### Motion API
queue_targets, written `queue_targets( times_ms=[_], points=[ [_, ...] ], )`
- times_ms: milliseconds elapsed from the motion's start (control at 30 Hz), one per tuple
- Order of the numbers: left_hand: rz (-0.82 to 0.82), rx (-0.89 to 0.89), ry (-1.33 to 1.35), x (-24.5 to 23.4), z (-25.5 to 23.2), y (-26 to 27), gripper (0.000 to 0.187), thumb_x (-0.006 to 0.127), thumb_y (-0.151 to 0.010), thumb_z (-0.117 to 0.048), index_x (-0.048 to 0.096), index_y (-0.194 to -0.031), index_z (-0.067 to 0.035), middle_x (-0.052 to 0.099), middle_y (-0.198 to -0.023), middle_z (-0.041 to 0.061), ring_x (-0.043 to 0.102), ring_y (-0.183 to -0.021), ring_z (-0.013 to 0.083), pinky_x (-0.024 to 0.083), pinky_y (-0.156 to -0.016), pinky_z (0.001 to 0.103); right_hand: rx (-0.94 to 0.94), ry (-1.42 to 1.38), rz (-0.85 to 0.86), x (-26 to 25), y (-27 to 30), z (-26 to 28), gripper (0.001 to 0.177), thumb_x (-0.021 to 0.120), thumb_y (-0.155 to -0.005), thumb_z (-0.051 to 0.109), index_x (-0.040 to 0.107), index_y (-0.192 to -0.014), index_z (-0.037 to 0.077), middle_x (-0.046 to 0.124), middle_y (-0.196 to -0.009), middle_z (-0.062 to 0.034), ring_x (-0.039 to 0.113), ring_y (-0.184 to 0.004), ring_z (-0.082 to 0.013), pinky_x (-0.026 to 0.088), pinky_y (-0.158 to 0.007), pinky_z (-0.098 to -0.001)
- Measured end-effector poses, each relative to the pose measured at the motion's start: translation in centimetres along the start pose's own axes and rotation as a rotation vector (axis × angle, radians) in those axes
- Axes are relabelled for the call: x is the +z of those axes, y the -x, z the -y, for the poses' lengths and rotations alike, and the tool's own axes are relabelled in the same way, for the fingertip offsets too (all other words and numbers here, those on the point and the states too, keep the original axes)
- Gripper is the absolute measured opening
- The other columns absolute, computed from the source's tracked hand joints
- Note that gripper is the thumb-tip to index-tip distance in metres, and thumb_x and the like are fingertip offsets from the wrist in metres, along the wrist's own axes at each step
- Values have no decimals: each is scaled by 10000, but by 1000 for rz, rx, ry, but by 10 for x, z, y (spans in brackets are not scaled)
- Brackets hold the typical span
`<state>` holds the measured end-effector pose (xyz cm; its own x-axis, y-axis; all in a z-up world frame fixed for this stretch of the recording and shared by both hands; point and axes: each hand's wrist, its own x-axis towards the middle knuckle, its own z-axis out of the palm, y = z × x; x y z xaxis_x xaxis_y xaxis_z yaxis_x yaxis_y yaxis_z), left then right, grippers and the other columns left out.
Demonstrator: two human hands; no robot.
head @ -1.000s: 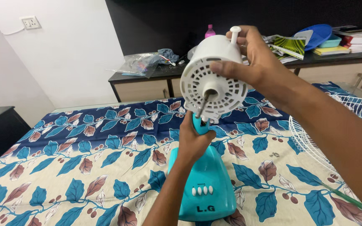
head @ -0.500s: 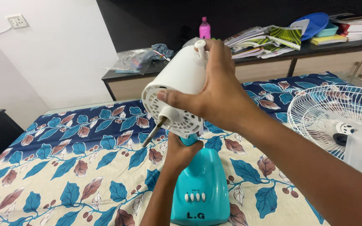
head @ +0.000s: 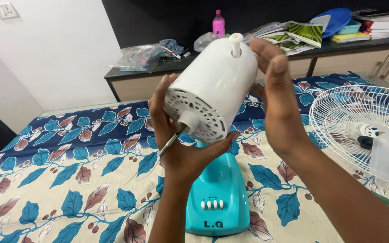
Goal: The person assembles a small table fan by attaching the white motor housing to the teal base, inserting and tightening a central screw with a screwdriver, and securing the assembly. The person then uses a toothbrush to clean the rear vents of the motor housing.
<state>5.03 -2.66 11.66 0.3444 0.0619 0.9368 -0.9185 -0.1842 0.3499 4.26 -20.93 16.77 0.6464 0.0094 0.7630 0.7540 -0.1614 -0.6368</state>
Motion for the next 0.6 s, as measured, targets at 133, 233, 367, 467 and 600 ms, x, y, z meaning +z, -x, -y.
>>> queue_targets(
  times_ms=[133,233,367,467,600],
  points=[
    [-30,0,117,3,-2,-1,1165,1015,-740,-276,259,-1611,-109,417,-1549,115,523,-1410,227,538,-1176,376,305,30,-163,-3,9,-52,272,562,-1046,257,616,-1175,24,661,-1081,-57,637,-957,-148,553,-793,-305],
    [-64,-67,169,3,-4,-1,1144,992,-745,-285,267,-1609,-87,548,-1458,130,651,-1332,231,595,-1109,362,554,75,60,7,25,-81,191,642,-943,156,741,-1053,34,743,-902,-48,682,-793,-138,569,-680,-288],
    [-82,-71,160,2,-6,-2,1103,982,-765,-264,290,-1603,-77,589,-1407,140,687,-1301,237,608,-1091,360,626,-35,123,17,35,-91,218,676,-916,179,784,-1020,22,779,-887,-60,726,-793,-131,603,-690,-299],
    [-76,-86,161,-1,-8,-2,1094,981,-777,-248,289,-1607,-81,577,-1414,148,664,-1294,242,604,-1099,367,548,-9,172,20,31,-87,207,735,-905,165,769,-1019,-4,787,-885,-89,741,-776,-144,622,-710,-308],
    [-81,-127,179,-2,-10,-4,1117,985,-775,-246,260,-1609,-87,568,-1412,149,670,-1312,254,615,-1074,372,618,-89,164,22,25,-82,195,757,-849,97,764,-1010,-14,806,-909,-86,777,-798,-130,658,-764,-296]
  ],
)
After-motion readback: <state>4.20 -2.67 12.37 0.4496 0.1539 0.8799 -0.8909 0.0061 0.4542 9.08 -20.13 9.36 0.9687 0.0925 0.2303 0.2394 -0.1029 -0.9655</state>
